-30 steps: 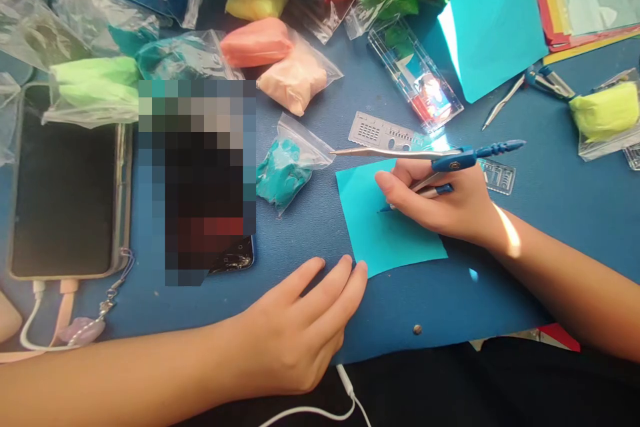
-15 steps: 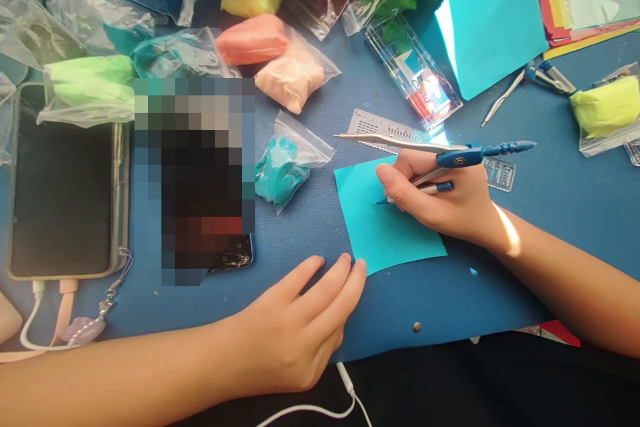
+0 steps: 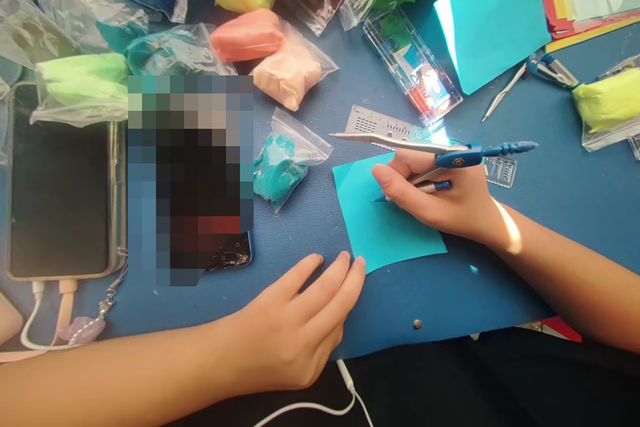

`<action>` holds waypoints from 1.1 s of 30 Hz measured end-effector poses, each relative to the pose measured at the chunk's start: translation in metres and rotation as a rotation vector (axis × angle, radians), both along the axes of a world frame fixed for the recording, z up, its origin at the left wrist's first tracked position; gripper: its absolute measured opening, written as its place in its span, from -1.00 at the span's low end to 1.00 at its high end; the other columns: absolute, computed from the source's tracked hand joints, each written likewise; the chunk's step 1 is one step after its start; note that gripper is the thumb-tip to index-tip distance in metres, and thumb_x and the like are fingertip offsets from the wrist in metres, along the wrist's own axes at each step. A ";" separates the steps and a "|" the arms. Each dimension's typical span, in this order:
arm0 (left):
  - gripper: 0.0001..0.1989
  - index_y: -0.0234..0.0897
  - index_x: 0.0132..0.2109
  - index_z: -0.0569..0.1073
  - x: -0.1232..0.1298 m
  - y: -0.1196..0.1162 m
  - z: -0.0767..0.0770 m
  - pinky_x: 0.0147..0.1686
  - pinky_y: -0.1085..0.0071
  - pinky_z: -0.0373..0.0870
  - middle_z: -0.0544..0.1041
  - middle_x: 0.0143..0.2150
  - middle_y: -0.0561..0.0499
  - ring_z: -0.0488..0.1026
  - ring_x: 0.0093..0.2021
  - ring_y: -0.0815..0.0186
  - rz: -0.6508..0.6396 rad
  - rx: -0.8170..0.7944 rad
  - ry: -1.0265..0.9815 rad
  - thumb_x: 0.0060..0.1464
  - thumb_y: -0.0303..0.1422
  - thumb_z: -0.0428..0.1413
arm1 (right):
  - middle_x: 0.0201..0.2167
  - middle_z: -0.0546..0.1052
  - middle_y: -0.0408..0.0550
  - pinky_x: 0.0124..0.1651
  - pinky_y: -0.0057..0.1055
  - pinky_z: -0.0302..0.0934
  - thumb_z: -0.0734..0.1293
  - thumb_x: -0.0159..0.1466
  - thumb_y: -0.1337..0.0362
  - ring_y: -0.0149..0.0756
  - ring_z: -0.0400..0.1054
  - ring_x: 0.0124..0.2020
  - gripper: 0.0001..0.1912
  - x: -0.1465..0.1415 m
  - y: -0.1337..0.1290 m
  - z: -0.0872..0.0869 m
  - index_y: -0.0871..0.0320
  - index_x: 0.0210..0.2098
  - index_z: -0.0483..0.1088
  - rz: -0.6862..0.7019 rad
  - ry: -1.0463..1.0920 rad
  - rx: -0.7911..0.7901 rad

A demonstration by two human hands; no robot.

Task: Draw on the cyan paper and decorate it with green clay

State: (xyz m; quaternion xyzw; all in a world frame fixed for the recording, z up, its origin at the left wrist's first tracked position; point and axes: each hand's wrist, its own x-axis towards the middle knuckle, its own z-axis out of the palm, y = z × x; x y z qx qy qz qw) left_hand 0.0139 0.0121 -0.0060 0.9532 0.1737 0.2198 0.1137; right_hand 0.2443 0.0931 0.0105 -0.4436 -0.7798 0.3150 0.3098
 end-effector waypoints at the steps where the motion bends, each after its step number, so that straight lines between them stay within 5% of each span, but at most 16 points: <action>1: -0.85 -0.43 -0.26 0.54 0.000 0.000 0.000 -0.02 0.16 0.35 0.57 0.03 -0.24 0.43 0.11 0.04 -0.001 0.002 0.000 0.16 -0.52 0.06 | -0.72 0.12 -0.27 -0.58 -0.43 -0.01 0.27 0.37 0.31 -0.52 -0.02 -0.68 -0.53 0.000 0.000 0.000 0.12 -0.64 0.06 -0.011 -0.016 0.011; 5: -0.86 -0.41 -0.29 0.54 0.000 0.000 -0.001 -0.01 0.17 0.35 0.55 0.05 -0.23 0.42 0.12 0.05 -0.004 0.009 0.004 0.16 -0.52 0.07 | -0.75 0.05 -0.27 -0.60 -0.40 -0.04 0.25 0.39 0.25 -0.52 -0.09 -0.70 -0.48 0.002 -0.002 0.001 0.12 -0.67 0.03 -0.073 -0.064 0.043; 12: -0.86 -0.43 -0.24 0.54 -0.001 -0.001 0.001 0.02 0.17 0.34 0.55 0.06 -0.23 0.41 0.13 0.05 0.000 -0.013 0.022 0.14 -0.52 0.08 | -0.70 0.32 -0.20 -0.60 -0.42 0.08 0.26 0.40 0.14 -0.49 0.15 -0.67 -0.50 0.004 -0.001 0.000 0.10 -0.65 0.15 -0.153 0.007 -0.001; 26: -0.88 -0.41 -0.22 0.54 -0.002 -0.004 -0.002 0.05 0.17 0.34 0.53 0.09 -0.23 0.40 0.16 0.05 0.012 -0.010 0.012 0.13 -0.53 0.10 | -0.69 0.32 -0.21 -0.58 -0.41 0.09 0.23 0.42 0.08 -0.48 0.16 -0.66 -0.50 0.011 0.002 -0.002 0.10 -0.62 0.17 -0.098 -0.004 0.036; 33: -0.68 -0.44 0.06 0.48 0.003 0.001 0.001 0.26 0.03 0.13 0.45 0.22 -0.27 0.33 0.27 0.01 0.115 -0.045 0.124 0.24 -0.43 -0.02 | -0.68 0.33 -0.21 -0.59 -0.44 0.09 0.24 0.41 0.05 -0.48 0.17 -0.64 -0.52 0.013 0.006 -0.003 0.10 -0.59 0.21 -0.065 -0.018 -0.017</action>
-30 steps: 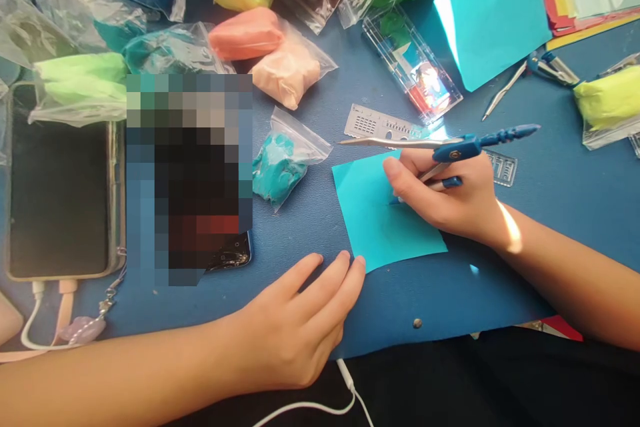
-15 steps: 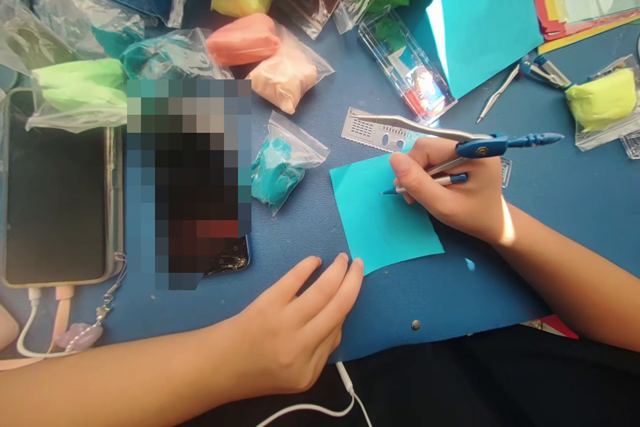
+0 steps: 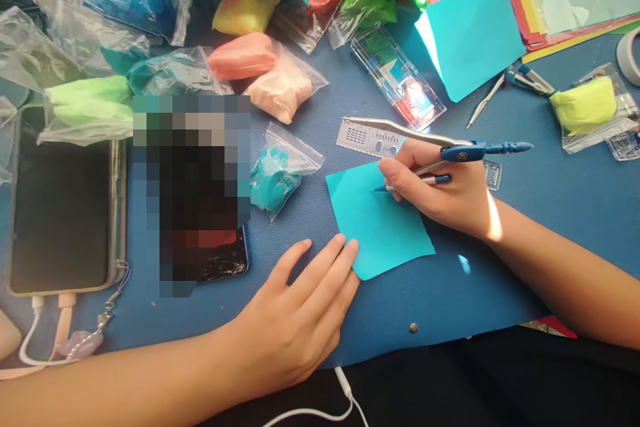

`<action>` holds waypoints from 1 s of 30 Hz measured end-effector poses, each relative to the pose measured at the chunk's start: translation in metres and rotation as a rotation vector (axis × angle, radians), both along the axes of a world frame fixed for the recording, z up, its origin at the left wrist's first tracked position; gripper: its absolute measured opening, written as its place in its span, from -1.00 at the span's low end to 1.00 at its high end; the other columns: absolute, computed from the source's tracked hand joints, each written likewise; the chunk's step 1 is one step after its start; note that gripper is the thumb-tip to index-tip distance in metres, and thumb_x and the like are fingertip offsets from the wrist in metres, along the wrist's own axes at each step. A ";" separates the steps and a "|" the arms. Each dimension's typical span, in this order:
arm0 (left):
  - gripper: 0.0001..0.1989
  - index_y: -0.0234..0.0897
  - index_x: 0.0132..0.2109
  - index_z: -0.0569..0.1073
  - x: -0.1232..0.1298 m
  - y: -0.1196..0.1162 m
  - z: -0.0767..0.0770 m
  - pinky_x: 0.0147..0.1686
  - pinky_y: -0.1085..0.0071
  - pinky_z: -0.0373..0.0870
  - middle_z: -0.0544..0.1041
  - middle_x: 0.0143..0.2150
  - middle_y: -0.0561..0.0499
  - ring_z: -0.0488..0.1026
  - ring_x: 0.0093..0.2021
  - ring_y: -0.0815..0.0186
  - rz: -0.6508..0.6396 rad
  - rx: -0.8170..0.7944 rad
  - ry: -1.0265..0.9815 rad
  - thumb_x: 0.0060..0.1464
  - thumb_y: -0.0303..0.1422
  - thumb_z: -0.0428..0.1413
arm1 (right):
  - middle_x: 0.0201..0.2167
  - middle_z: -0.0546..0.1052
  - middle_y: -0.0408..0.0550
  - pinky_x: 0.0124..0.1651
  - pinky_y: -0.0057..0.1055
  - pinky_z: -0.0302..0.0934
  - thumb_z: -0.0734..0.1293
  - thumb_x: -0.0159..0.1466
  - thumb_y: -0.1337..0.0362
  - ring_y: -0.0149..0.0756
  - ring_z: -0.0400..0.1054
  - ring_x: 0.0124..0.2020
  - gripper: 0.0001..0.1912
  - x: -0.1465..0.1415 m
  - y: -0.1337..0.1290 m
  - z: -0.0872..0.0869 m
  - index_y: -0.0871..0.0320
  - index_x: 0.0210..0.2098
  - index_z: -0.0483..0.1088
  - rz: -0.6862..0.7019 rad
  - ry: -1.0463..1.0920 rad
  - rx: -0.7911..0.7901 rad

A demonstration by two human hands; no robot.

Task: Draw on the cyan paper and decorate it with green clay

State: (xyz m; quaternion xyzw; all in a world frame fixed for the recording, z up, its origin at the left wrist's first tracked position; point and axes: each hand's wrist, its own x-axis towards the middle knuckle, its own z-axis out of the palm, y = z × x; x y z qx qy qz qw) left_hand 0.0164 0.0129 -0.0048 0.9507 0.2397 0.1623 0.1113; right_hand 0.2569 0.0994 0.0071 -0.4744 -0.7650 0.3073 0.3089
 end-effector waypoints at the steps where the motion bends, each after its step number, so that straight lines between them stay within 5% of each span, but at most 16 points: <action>1: -0.68 -0.44 0.06 0.48 0.000 0.000 0.000 0.27 0.02 0.11 0.43 0.23 -0.28 0.32 0.28 0.00 0.000 -0.006 0.000 0.24 -0.43 -0.01 | -0.68 0.33 -0.22 -0.59 -0.45 0.08 0.24 0.41 0.05 -0.49 0.16 -0.64 -0.53 0.000 0.000 0.000 0.10 -0.59 0.21 -0.002 0.000 -0.002; 18: -0.70 -0.48 0.04 0.48 0.000 0.002 -0.001 0.30 0.00 0.04 0.47 0.19 -0.28 0.38 0.23 0.02 -0.020 -0.012 -0.039 0.27 -0.45 -0.03 | -0.70 0.31 -0.24 -0.59 -0.43 0.07 0.26 0.40 0.22 -0.50 0.16 -0.67 -0.55 -0.001 -0.002 0.000 0.10 -0.61 0.14 -0.024 0.010 0.075; 30: -0.80 -0.53 -0.20 0.53 0.002 0.003 -0.002 -0.03 0.14 0.36 0.60 0.00 -0.25 0.52 0.06 0.03 0.023 0.065 -0.136 0.24 -0.59 0.00 | -0.70 0.20 -0.28 -0.60 -0.49 -0.02 0.23 0.39 0.38 -0.56 0.07 -0.66 -0.57 -0.002 -0.004 0.001 0.13 -0.60 0.10 0.070 0.052 0.052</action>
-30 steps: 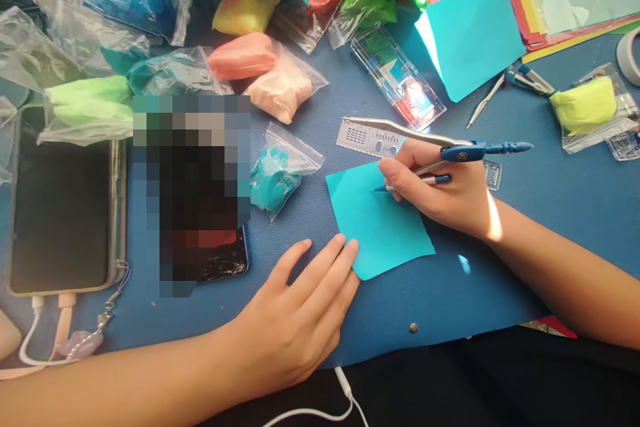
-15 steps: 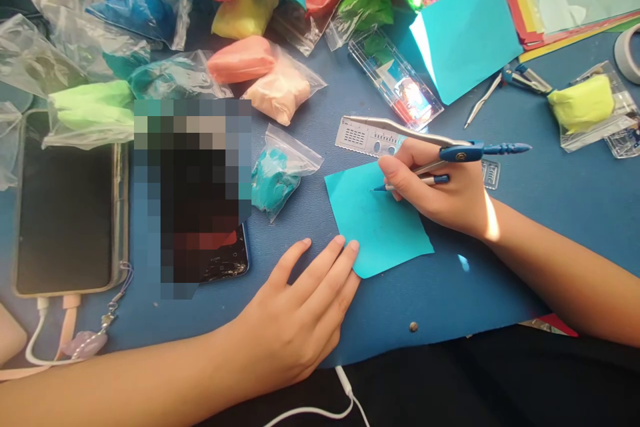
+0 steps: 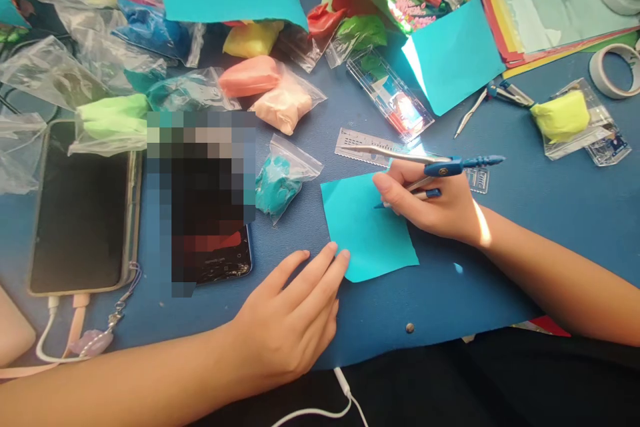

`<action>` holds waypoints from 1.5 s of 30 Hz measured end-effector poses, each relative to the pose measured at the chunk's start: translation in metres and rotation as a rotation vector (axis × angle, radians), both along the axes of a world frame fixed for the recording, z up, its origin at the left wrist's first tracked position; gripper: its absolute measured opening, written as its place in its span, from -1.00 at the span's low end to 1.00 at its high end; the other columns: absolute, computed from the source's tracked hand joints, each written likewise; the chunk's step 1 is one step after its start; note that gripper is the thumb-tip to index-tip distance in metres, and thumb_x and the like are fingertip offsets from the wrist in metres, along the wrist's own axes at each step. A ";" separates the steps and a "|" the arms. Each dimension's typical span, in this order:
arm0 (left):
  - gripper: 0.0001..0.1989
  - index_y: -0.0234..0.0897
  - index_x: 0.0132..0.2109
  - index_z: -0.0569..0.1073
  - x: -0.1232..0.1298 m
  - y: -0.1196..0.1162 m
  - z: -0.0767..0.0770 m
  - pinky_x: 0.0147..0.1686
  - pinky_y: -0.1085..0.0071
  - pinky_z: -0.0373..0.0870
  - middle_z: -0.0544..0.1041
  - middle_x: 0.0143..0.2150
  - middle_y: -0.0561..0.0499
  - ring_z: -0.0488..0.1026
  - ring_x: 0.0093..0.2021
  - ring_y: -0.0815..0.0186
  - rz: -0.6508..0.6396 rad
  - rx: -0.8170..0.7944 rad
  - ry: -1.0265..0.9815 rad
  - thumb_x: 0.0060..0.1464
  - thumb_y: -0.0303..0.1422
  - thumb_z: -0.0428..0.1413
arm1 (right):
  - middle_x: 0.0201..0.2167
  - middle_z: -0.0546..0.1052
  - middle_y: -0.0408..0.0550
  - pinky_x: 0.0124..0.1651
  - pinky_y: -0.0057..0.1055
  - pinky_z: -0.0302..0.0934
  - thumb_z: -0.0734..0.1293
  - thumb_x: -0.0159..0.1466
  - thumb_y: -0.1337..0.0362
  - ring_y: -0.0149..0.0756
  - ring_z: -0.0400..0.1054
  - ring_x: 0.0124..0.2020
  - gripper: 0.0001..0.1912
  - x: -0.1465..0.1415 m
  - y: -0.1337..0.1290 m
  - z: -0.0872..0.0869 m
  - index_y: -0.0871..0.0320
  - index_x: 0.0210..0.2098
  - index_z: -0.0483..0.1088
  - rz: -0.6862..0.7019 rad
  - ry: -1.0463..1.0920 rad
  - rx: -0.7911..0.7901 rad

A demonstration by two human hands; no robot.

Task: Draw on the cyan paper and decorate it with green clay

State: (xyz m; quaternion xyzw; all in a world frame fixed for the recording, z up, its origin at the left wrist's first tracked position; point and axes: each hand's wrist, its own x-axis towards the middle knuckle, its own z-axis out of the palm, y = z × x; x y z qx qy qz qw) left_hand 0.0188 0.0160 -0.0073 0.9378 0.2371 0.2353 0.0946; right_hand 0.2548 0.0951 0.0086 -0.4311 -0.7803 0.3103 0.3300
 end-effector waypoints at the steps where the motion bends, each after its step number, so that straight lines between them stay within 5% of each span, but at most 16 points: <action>1: -0.80 -0.54 -0.21 0.53 0.000 0.000 0.000 -0.04 0.15 0.37 0.61 -0.01 -0.25 0.53 0.05 0.02 0.001 0.002 -0.005 0.23 -0.60 0.00 | -0.69 0.20 -0.28 -0.59 -0.50 -0.02 0.23 0.38 0.38 -0.57 0.06 -0.65 -0.59 -0.001 -0.001 0.000 0.14 -0.60 0.10 0.026 0.004 -0.007; 12: -0.80 -0.56 -0.22 0.52 0.001 0.003 0.002 -0.08 0.14 0.39 0.61 -0.02 -0.25 0.58 -0.02 -0.01 0.001 0.034 -0.002 0.25 -0.60 -0.01 | -0.64 0.02 -0.30 -0.57 -0.52 -0.08 0.24 0.37 0.40 -0.57 -0.06 -0.62 -0.55 -0.004 -0.001 0.002 0.12 -0.59 -0.02 0.138 -0.017 -0.060; 27: -0.80 -0.58 -0.20 0.53 0.000 0.003 0.003 -0.08 0.14 0.38 0.60 -0.02 -0.28 0.57 -0.01 -0.02 -0.014 0.019 0.021 0.25 -0.58 0.01 | -0.66 0.04 -0.30 -0.56 -0.49 -0.08 0.24 0.36 0.40 -0.56 -0.06 -0.62 -0.55 -0.002 -0.001 0.001 0.12 -0.60 -0.02 0.147 -0.031 -0.068; 45: -0.82 -0.53 -0.20 0.55 -0.003 0.001 0.003 -0.06 0.15 0.40 0.61 -0.02 -0.27 0.54 0.02 0.02 -0.011 0.021 0.026 0.20 -0.59 0.03 | -0.69 0.23 -0.27 -0.57 -0.47 0.00 0.24 0.39 0.36 -0.53 0.09 -0.65 -0.57 -0.003 -0.002 -0.006 0.11 -0.59 0.06 -0.061 0.047 0.040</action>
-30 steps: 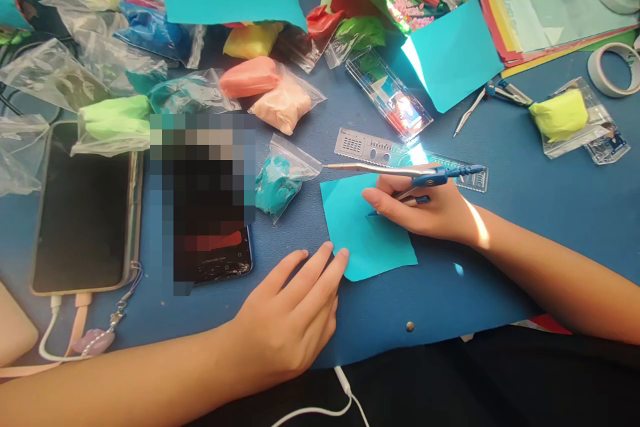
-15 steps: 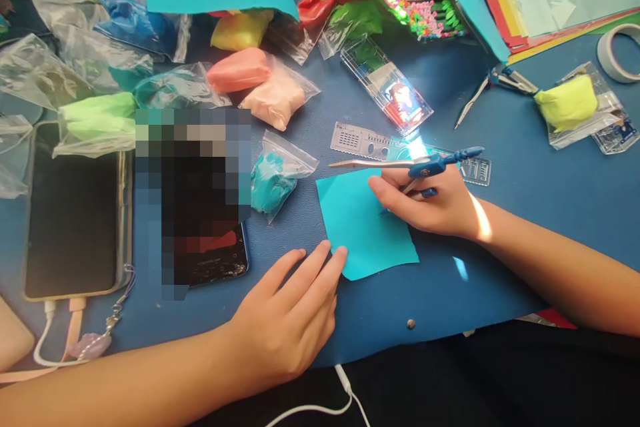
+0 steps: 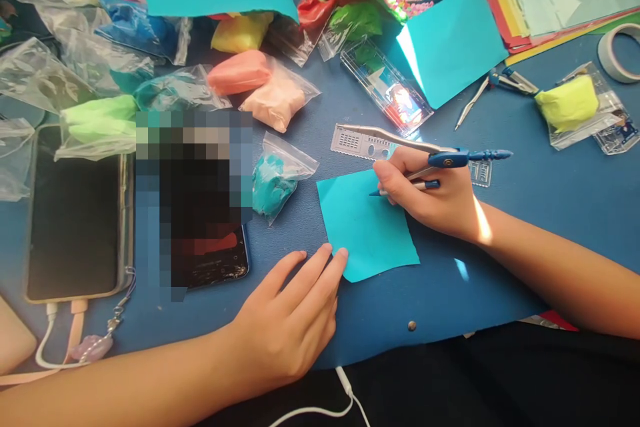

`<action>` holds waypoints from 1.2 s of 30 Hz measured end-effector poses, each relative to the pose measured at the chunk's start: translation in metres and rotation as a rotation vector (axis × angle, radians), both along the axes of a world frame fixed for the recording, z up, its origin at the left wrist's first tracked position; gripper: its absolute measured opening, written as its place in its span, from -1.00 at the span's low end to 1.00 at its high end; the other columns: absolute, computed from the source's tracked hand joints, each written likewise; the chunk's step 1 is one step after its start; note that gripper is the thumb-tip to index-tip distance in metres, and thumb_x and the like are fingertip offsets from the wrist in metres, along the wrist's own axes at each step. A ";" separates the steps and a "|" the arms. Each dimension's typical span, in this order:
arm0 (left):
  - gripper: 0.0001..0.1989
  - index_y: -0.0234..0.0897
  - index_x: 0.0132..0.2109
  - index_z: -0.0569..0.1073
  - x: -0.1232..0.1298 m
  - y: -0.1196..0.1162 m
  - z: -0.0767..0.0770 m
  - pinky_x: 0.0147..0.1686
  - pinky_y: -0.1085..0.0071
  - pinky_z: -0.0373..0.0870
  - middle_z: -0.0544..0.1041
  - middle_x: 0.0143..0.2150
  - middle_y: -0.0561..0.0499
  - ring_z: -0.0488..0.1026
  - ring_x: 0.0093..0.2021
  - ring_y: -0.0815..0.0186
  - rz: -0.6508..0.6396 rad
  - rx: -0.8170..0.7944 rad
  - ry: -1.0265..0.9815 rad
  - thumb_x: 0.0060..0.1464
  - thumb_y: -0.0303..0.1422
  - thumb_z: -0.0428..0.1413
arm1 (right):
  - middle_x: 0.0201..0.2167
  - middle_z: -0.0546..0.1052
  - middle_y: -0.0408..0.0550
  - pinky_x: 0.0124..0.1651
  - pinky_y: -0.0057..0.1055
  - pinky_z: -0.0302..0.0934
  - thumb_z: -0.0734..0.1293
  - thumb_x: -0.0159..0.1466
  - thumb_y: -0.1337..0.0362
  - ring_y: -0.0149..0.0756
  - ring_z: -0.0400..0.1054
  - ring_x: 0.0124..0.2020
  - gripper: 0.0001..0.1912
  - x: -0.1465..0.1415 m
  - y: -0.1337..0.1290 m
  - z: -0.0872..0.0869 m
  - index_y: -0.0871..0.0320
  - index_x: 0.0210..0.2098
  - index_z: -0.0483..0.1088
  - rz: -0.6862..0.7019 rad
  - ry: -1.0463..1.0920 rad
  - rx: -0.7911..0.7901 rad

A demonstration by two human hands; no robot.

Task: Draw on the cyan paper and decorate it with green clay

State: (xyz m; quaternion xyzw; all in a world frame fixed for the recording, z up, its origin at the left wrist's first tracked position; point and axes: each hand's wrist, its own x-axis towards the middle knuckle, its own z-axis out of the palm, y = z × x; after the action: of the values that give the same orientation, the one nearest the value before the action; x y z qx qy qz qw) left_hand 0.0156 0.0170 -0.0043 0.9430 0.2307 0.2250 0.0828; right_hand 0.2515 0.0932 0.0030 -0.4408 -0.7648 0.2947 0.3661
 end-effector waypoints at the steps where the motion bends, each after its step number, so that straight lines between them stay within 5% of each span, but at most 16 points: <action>1: -0.81 -0.53 -0.20 0.55 0.000 0.000 0.000 -0.06 0.15 0.40 0.61 -0.02 -0.27 0.54 0.02 0.03 0.000 -0.001 0.000 0.20 -0.59 0.03 | -0.68 0.25 -0.27 -0.57 -0.48 0.01 0.24 0.39 0.36 -0.53 0.10 -0.65 -0.58 0.000 0.000 -0.001 0.11 -0.59 0.07 0.007 -0.002 0.002; 36: -0.82 -0.57 -0.15 0.54 0.000 -0.001 -0.002 -0.04 0.14 0.38 0.60 -0.02 -0.29 0.52 0.03 0.01 -0.003 -0.006 0.009 0.17 -0.59 0.06 | -0.70 0.05 -0.28 -0.56 -0.43 -0.09 0.21 0.36 0.40 -0.53 -0.06 -0.66 -0.53 0.003 -0.002 0.005 0.11 -0.62 -0.05 0.010 -0.074 -0.005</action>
State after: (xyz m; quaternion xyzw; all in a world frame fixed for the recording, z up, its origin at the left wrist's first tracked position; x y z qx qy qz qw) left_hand 0.0155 0.0164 -0.0058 0.9441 0.2305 0.2197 0.0851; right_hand 0.2543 0.0910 0.0078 -0.4483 -0.7792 0.2821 0.3350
